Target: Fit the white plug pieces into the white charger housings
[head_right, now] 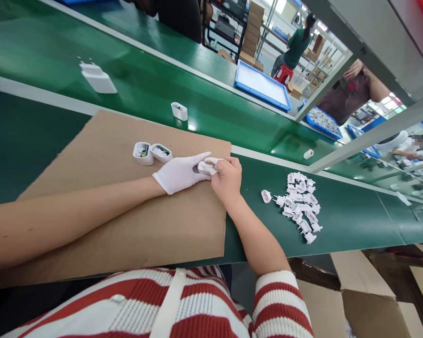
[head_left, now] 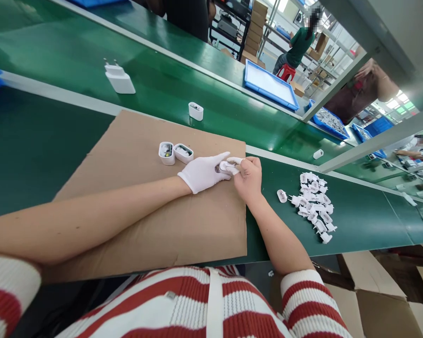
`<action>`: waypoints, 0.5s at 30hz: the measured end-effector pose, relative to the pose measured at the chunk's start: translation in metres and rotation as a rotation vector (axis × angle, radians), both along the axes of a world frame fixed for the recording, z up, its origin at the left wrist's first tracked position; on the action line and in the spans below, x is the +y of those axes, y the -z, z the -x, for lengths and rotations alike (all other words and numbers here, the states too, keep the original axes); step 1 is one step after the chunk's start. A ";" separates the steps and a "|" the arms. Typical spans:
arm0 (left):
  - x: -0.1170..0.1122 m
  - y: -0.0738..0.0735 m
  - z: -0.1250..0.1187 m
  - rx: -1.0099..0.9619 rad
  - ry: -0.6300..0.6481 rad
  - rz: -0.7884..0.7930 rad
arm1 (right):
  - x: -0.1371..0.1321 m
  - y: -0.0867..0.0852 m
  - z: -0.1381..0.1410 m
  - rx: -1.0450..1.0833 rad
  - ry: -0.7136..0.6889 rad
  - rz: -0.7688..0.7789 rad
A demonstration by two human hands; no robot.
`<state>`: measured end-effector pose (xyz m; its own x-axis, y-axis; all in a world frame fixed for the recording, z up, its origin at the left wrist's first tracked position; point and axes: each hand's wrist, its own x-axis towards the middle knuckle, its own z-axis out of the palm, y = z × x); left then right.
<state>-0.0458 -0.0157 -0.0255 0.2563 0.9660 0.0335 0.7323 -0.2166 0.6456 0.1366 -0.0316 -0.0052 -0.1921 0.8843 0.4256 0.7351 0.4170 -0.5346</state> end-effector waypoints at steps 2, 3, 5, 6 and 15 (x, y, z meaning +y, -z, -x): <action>0.001 0.000 0.000 -0.023 0.011 -0.007 | 0.001 -0.004 0.000 -0.068 -0.016 -0.029; 0.001 -0.001 -0.001 -0.037 0.012 -0.010 | 0.001 -0.005 0.000 -0.094 -0.021 -0.032; 0.000 -0.002 -0.001 -0.053 0.028 -0.013 | 0.002 -0.007 0.000 -0.121 -0.022 -0.024; -0.001 -0.004 -0.002 -0.042 0.041 -0.015 | 0.003 -0.008 0.000 -0.126 -0.017 -0.013; 0.010 -0.060 -0.007 0.394 0.205 0.103 | 0.000 -0.019 -0.010 -0.042 0.054 0.204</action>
<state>-0.0389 -0.0057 0.0342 0.4160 0.8873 -0.1990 0.8754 -0.3315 0.3518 0.1465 -0.0319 0.0134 -0.1558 0.9607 0.2296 0.7769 0.2628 -0.5722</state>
